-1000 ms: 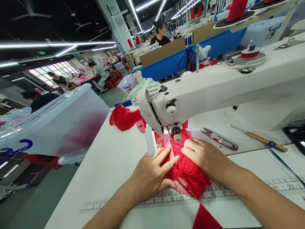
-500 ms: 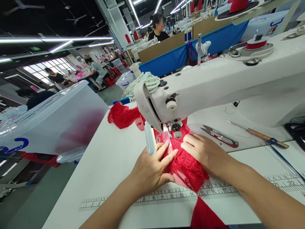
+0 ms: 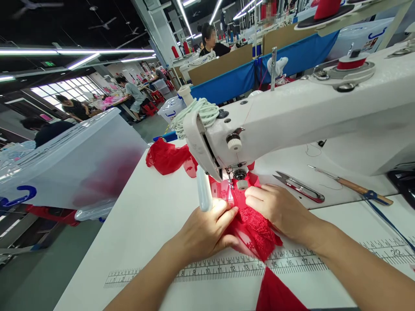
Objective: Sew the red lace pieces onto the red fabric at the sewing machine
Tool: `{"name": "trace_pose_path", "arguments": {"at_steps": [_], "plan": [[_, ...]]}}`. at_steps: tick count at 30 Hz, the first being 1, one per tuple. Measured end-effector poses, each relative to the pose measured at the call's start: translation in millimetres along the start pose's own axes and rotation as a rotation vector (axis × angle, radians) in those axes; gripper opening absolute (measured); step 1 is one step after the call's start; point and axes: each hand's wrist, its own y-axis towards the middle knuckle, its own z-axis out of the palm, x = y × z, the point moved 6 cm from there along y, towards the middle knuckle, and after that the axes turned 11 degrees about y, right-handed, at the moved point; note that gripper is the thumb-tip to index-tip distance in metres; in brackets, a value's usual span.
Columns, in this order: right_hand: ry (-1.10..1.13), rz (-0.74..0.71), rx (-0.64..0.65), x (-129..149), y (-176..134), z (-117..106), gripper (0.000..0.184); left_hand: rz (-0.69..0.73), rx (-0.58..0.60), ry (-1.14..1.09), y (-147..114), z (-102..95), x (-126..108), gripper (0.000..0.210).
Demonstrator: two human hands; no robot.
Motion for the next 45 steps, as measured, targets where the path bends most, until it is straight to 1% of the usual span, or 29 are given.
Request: {"name": "trace_pose_path", "arguments": {"at_steps": [2, 4, 7, 13, 19, 23, 28, 33, 36, 38, 40, 43, 45], "plan": [[-0.002, 0.022, -0.023, -1.5, -0.7, -0.1, 0.033, -0.059, 0.037, 0.013, 0.4, 2.2, 2.8, 0.075], [-0.001, 0.044, -0.043, -2.9, -1.6, 0.3, 0.035, -0.087, 0.029, 0.031, -0.5, 2.6, 3.5, 0.07], [-0.003, 0.037, -0.051, -2.6, -2.6, 1.3, 0.036, -0.067, -0.029, 0.051, -3.0, 0.6, 0.3, 0.069], [-0.022, 0.035, -0.042, -1.2, -2.2, 0.4, 0.029, -0.076, -0.086, 0.103, -9.2, -0.8, -3.5, 0.07], [-0.009, 0.048, -0.059, -2.2, -3.8, -0.6, 0.03, -0.09, -0.063, 0.143, -12.5, 2.3, -3.7, 0.071], [-0.002, 0.064, -0.035, -3.0, -4.3, 0.9, 0.028, -0.087, -0.057, 0.142, -12.3, 2.3, -3.6, 0.069], [0.001, 0.074, -0.04, -2.1, -3.2, -0.2, 0.029, -0.088, -0.015, 0.154, -12.8, 5.4, -2.6, 0.07], [0.043, 0.083, -0.041, -4.1, -2.8, -0.9, 0.03, -0.083, -0.065, 0.169, -12.3, 1.6, -1.6, 0.068], [0.1, 0.117, -0.005, -6.8, -2.0, 0.5, 0.03, -0.083, -0.097, 0.166, -10.5, -0.7, -0.3, 0.068], [0.121, 0.126, 0.011, -6.8, -0.7, 0.7, 0.029, -0.062, -0.111, 0.149, -8.1, -1.6, 0.0, 0.071], [0.108, 0.111, -0.008, -5.1, 1.0, -1.2, 0.028, -0.011, -0.109, 0.106, -4.9, -1.5, -0.9, 0.072], [0.073, 0.064, -0.031, -1.0, 2.8, -3.3, 0.026, 0.048, -0.069, 0.04, -1.3, 0.8, -1.6, 0.062], [0.059, 0.041, -0.033, 0.7, 2.7, -3.2, 0.028, 0.0, -0.04, 0.031, -0.6, 2.7, 2.0, 0.052]]}}
